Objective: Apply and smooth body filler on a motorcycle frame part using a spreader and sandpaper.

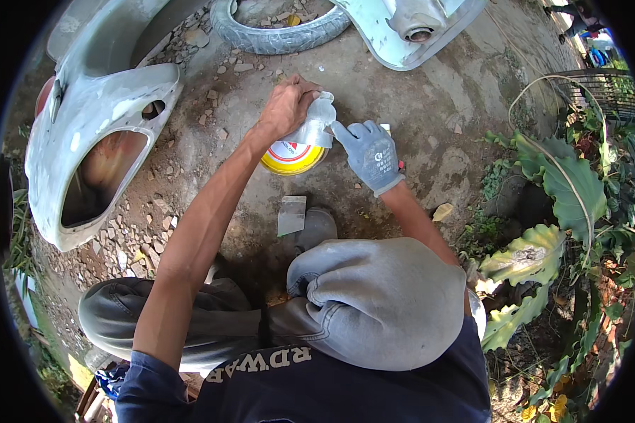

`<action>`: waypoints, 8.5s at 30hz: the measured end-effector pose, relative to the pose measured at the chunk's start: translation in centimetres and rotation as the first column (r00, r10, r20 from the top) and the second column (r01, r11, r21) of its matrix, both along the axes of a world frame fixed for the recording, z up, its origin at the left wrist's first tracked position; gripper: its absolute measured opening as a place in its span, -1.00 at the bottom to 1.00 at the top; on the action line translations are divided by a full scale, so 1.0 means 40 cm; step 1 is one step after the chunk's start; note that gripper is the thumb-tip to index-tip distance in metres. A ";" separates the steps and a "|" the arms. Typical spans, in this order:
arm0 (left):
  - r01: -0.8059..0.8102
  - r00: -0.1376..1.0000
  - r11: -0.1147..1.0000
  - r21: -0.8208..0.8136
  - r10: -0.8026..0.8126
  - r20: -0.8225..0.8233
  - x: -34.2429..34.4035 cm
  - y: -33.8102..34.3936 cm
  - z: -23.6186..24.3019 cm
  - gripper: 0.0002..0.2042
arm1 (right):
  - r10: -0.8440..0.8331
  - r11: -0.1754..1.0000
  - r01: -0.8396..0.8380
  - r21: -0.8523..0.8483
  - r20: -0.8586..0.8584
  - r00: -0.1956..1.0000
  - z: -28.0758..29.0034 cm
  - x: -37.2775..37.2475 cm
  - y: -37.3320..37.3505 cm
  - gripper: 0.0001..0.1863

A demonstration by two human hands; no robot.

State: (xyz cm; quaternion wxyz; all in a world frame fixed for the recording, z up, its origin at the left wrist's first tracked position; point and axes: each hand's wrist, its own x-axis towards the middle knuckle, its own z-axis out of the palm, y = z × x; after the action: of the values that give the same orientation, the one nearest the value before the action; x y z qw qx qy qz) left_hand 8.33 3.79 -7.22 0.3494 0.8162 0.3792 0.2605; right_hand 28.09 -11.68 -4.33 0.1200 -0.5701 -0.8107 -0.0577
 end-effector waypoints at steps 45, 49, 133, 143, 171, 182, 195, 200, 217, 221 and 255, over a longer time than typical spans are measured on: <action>-0.029 1.000 0.999 -0.014 0.029 -0.005 -0.012 0.006 -0.007 -0.76 | 0.104 0.994 -0.104 -0.043 -0.009 0.995 0.005 -0.016 0.046 -0.51; -0.026 1.000 0.999 0.044 0.026 0.001 -0.009 0.001 -0.022 -0.75 | 0.056 0.997 -0.058 -0.057 -0.045 0.997 -0.007 -0.042 0.004 -0.46; -0.358 0.933 0.934 0.007 0.358 -0.023 -0.097 -0.158 0.030 -0.59 | -0.136 0.991 0.124 -0.055 -0.436 0.890 -0.014 0.001 0.054 -0.76; -0.277 0.960 0.958 0.070 0.279 -0.012 -0.109 -0.139 0.025 -0.63 | -0.010 1.000 0.008 -0.014 -0.184 0.983 0.012 0.003 0.072 -0.55; -0.347 0.934 0.921 0.177 0.357 -0.026 -0.099 -0.186 0.002 -0.63 | -0.126 0.992 0.128 0.002 -0.157 0.980 0.001 -0.074 -0.041 -0.47; -0.380 0.918 0.915 0.133 0.391 -0.066 -0.113 -0.205 0.001 -0.63 | -0.112 0.993 0.105 -0.049 -0.200 0.973 -0.002 -0.098 -0.086 -0.57; -0.408 0.906 0.907 0.101 0.416 -0.072 -0.098 -0.209 0.002 -0.61 | -0.130 0.991 0.134 0.004 -0.214 0.968 -0.003 -0.073 -0.026 -0.58; -0.453 0.889 0.873 0.180 0.457 0.019 -0.099 -0.193 -0.004 -0.57 | -0.131 0.982 0.090 -0.167 -0.249 0.960 0.019 -0.097 -0.110 -0.59; -0.498 0.864 0.853 0.156 0.503 0.003 -0.083 -0.202 -0.008 -0.53 | -0.132 0.987 0.091 -0.135 -0.336 0.932 0.001 -0.033 0.074 -0.72; -0.464 0.885 0.884 0.057 0.465 -0.014 -0.046 -0.194 0.009 -0.53 | -0.143 0.982 0.113 -0.153 -0.202 0.969 0.033 0.003 0.094 -0.72; -0.520 0.817 0.839 0.158 0.543 -0.194 -0.024 -0.222 0.006 -0.49 | -0.146 0.989 0.145 -0.022 -0.230 0.962 -0.012 -0.023 0.021 -0.63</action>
State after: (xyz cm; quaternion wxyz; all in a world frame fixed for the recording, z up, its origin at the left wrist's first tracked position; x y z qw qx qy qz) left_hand 7.36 -5.10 -6.96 0.1759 0.7185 0.6167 0.2693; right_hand 27.18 -10.84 -4.82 0.2075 -0.6311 -0.7474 0.0022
